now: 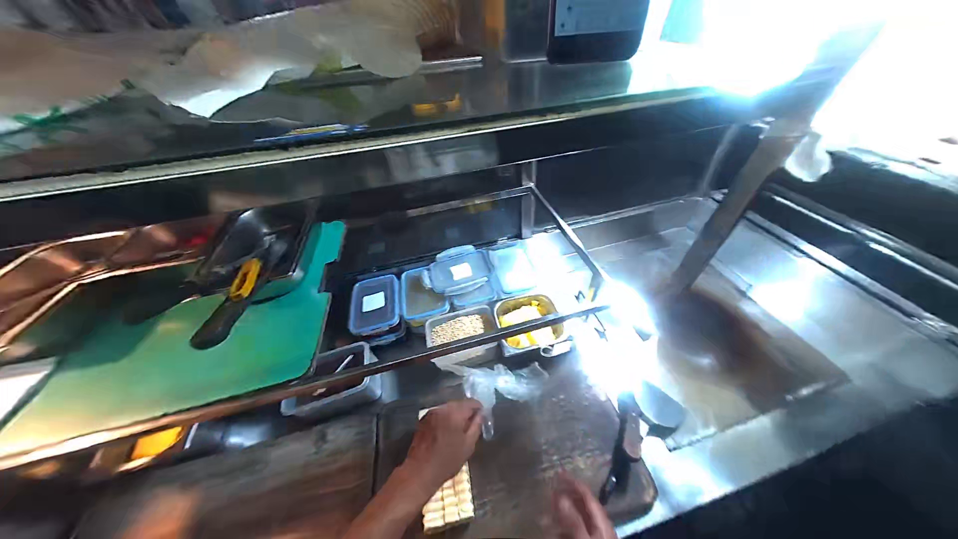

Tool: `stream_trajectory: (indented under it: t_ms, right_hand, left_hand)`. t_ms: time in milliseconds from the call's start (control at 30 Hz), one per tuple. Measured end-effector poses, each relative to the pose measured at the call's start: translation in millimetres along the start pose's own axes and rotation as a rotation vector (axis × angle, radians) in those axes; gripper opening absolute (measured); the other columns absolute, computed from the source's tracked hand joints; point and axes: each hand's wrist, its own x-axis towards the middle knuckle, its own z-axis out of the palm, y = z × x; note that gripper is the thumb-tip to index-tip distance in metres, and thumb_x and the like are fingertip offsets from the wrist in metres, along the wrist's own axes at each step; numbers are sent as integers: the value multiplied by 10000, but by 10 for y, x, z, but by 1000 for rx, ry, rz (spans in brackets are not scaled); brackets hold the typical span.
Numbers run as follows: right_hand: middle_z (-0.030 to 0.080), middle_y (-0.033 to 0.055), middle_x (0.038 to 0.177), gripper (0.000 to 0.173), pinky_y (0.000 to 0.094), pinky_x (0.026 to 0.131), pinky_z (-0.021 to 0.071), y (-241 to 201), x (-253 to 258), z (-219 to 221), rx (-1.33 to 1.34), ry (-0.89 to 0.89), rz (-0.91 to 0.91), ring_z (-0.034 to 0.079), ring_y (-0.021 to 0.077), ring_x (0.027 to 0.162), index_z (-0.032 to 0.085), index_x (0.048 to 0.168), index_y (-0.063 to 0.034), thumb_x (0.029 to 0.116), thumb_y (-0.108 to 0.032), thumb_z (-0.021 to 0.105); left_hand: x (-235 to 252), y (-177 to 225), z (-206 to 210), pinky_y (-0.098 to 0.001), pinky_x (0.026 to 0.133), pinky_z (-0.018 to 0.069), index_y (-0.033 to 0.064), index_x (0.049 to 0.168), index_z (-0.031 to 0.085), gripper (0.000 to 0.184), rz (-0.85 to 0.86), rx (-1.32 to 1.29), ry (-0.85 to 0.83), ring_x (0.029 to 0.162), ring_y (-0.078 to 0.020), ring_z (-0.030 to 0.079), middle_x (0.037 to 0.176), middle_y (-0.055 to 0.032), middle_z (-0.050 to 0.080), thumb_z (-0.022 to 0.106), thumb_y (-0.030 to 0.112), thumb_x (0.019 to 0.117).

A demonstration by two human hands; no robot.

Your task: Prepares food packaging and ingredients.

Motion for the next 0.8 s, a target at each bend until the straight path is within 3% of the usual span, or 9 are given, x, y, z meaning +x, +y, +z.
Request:
stream_trajectory:
  t_ms: [100,167,267,400,500,567,667,733,800]
  right_hand:
    - [642,182,1257,745,499,618,614,-472,856,105,118,-150,276,718,336,844,182,1624,-186,1032,-423,566]
    - [702,178,1025,431,432,585,593,-594,1330,169,121,-163,312,700,281,725,517,1367,-30,1023,-261,632]
    - [671,102,735,178,308,517,548,-560,1673,48,248,-99,216,631,159,567,622,1094,53,1030,-108,582]
    - [690,182,1051,398,426,661,624,-261,1723,-230,-169,-95,161,713,256,776,543,1351,17,1053,-244,579]
    - [547,292,1383,715,518,971,551,-331,1319,-153,-581,46,-268,634,371,1158,395,1526,49,972,-308,673]
    - [632,211,1242,585,457,872,581,-613,963,107,-500,-28,-397,663,293,1034,548,1404,8,954,-340,686]
    - [737,64,970,463,367,764,625,-872,730,559,-357,-336,-197,718,150,821,672,1250,-45,941,-386,717]
    - [705,30,781,254,316,665,571,-826,775,747,-433,-250,-318,657,107,673,751,1005,-46,965,-281,662]
    - [716,49,804,190,305,688,599,-785,780,835,-538,-109,-594,679,120,697,776,992,-44,964,-181,647]
  left_hand:
    - [-421,226,-9,-357,760,635,93,1033,768,213,152,-25,182,839,-158,744,967,-58,761,601,219,996]
    - [-515,263,-9,-310,754,632,96,1022,764,196,124,-44,236,832,-120,736,969,-46,760,608,210,990]
    - [-631,171,-99,-286,790,625,80,1009,778,186,-53,-78,367,844,-90,729,967,-38,765,646,200,955]
    - [-851,175,-295,-228,820,611,91,996,780,175,-96,-58,484,872,-35,720,961,-6,767,683,224,937]
    - [-958,273,-286,-238,793,614,94,979,778,158,-5,-2,505,862,-61,720,964,-29,760,664,193,930]
    - [-974,320,-250,-250,822,616,99,1001,772,158,89,33,490,916,-82,729,999,-42,760,638,161,945]
    - [-989,405,-136,-283,812,623,117,1032,760,166,205,60,435,925,-113,730,1010,-51,750,612,173,982]
    - [-997,407,-104,-284,755,631,117,1042,780,206,112,55,450,850,-105,736,991,-47,758,625,240,984]
    - [-1034,410,-189,-334,669,617,101,1103,785,300,-135,-16,414,717,-139,702,921,-61,739,632,324,973]
